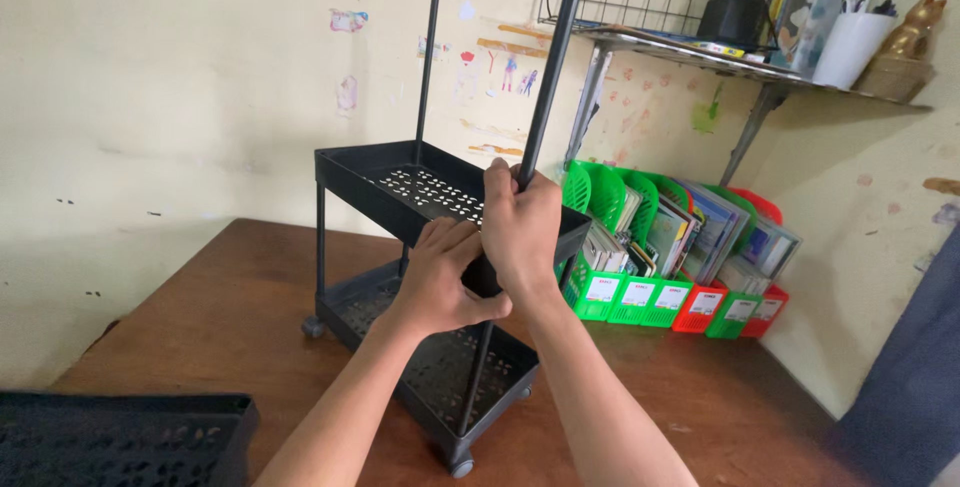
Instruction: The person assembles a two-tier rolling shelf by inserting vertical metal poles into the perforated plastic trays. They repeatedly adjust the poles and trays to ensure stability, working on a wooden table in a room with storage bins and a wall-mounted shelf.
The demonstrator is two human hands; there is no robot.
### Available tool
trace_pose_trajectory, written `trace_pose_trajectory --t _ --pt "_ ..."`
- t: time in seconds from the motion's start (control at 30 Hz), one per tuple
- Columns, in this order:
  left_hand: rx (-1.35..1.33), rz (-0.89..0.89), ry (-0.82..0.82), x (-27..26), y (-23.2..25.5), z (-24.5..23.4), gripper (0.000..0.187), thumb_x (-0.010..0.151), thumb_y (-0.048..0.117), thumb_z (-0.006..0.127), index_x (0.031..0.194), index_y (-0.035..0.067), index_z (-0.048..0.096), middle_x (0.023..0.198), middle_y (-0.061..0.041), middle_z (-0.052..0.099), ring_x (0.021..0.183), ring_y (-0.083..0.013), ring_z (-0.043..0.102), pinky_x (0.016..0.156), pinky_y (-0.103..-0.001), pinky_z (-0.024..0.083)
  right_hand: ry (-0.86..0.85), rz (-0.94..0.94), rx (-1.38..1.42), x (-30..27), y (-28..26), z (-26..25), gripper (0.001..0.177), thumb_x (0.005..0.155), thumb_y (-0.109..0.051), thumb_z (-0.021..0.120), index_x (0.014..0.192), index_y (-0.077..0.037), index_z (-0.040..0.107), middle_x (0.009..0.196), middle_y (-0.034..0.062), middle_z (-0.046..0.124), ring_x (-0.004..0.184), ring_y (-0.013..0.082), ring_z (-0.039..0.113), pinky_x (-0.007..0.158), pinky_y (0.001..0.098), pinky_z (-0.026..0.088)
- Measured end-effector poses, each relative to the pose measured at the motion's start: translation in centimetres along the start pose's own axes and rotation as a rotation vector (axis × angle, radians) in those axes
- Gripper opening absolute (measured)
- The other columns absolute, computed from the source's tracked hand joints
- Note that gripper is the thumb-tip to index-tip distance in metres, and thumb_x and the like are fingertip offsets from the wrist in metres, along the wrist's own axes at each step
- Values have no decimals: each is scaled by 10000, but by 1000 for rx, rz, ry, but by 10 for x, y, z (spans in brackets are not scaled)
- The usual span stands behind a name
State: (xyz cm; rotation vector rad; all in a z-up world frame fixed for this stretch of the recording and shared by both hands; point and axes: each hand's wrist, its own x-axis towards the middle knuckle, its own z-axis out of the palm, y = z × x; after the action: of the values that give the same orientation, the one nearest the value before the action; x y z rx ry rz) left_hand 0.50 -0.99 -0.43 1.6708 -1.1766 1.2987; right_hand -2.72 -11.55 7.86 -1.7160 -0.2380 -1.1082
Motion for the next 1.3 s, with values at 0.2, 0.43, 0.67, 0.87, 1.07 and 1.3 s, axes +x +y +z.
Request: trace_pose_trajectory --t 0.2,0.43,0.67,0.87,1.07,1.3 --pt "-89 -53 -32 0 5 -4 354 731 390 826 939 137 693 982 -26 690 925 -224 616 920 -391 424 -458 413 634 11 -3 -24 350 968 -137 602 662 -125 432 535 -59 320 408 68 277 362 288 217" --pt "-39 -48 -30 3 8 -5 440 746 419 826 999 84 694 964 -54 654 942 -263 596 919 -405 435 -647 437 576 23 -31 -40 306 969 -183 688 763 -126 470 650 -59 360 563 77 377 499 262 339" --pt "14 -18 -30 7 -1 -4 477 770 483 803 791 66 571 813 -72 529 846 -281 539 863 -406 422 -68 188 286 40 -66 -11 342 990 -419 596 782 -157 524 619 -78 416 534 60 388 439 257 324" --pt "-40 -55 -83 6 0 -6 474 742 446 813 731 73 521 773 -60 499 785 -259 510 833 -406 409 -438 382 649 58 -49 -20 510 1003 -437 585 649 -213 293 516 -86 214 394 66 169 363 298 118" --pt "-30 -49 -48 6 -1 -6 453 723 436 820 758 82 540 781 -51 506 795 -264 502 808 -408 410 -653 412 842 66 -30 -30 480 1029 -394 519 651 -226 274 537 -91 167 402 60 132 376 281 94" --pt "-29 -28 44 -1 -3 0 433 741 425 805 766 100 519 796 -46 499 829 -263 510 846 -410 414 122 -201 15 42 -36 11 481 1096 -420 493 666 -205 476 518 -85 405 471 27 374 404 271 313"
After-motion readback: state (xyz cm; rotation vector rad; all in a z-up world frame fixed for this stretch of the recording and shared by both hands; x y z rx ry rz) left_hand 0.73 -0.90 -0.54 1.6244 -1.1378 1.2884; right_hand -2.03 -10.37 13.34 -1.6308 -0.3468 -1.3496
